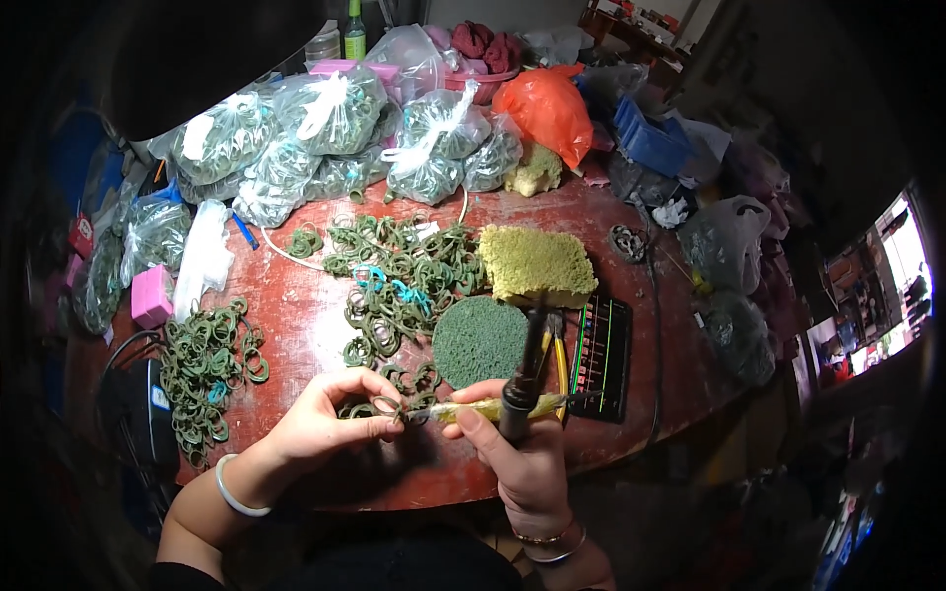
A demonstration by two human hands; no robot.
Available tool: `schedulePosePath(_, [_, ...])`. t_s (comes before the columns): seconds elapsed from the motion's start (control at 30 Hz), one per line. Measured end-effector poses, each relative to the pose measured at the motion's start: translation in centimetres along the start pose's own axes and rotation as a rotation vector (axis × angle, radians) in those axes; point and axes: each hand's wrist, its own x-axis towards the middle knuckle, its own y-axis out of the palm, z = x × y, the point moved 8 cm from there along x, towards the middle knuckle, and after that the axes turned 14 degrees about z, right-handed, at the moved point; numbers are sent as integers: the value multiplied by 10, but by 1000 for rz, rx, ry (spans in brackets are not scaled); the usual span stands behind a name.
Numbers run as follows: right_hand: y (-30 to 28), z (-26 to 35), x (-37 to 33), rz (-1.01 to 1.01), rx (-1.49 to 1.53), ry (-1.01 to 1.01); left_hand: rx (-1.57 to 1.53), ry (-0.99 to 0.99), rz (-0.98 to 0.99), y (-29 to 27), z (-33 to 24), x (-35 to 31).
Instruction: Assembling small green plastic rings using a soldering iron tool at a workspace.
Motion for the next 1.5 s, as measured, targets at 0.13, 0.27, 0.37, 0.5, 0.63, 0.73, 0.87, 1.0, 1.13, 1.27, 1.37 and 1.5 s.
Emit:
schedulePosePath(0.13, [3, -2, 7, -20, -209, -91, 127, 31, -4, 2, -7, 2])
schedulePosePath(0.27, [12, 5, 3, 11, -180, -48, 99, 63, -51, -4, -2, -1])
schedulePosePath(0.37, [6, 3, 4, -96, -176, -62, 84, 43, -81, -3, -3, -1])
schedulePosePath(0.5, [26, 9, 10, -16, -545, -200, 323, 176, -107, 1, -12, 1])
schedulePosePath(0.63, [31, -1, 19, -12, -501, -204, 440, 216, -136, 2, -21, -5])
schedulePosePath(0.73, [26, 0, 21, -23, -497, -228, 258, 215, -42, 7, -19, -3])
schedulePosePath(0.87, [17, 2, 23, 10, -538, -222, -1, -53, 12, 7, -8, 0])
schedulePosePath(1.0, [14, 4, 21, 7, -562, -268, 49, -2, 30, 9, -10, 4])
schedulePosePath(1.13, [7, 28, 15, -125, -581, -328, -140, -82, -32, -1, -3, -4])
schedulePosePath(1.27, [-30, 46, -6, -344, -999, -423, -192, -114, -39, -1, 4, -1])
schedulePosePath(1.37, [-46, 61, -15, -458, -1332, -430, -183, -83, -37, 0, 3, 1])
schedulePosePath(1.5, [-70, 53, -12, -496, -1538, -232, -203, -89, -25, 4, 6, 0])
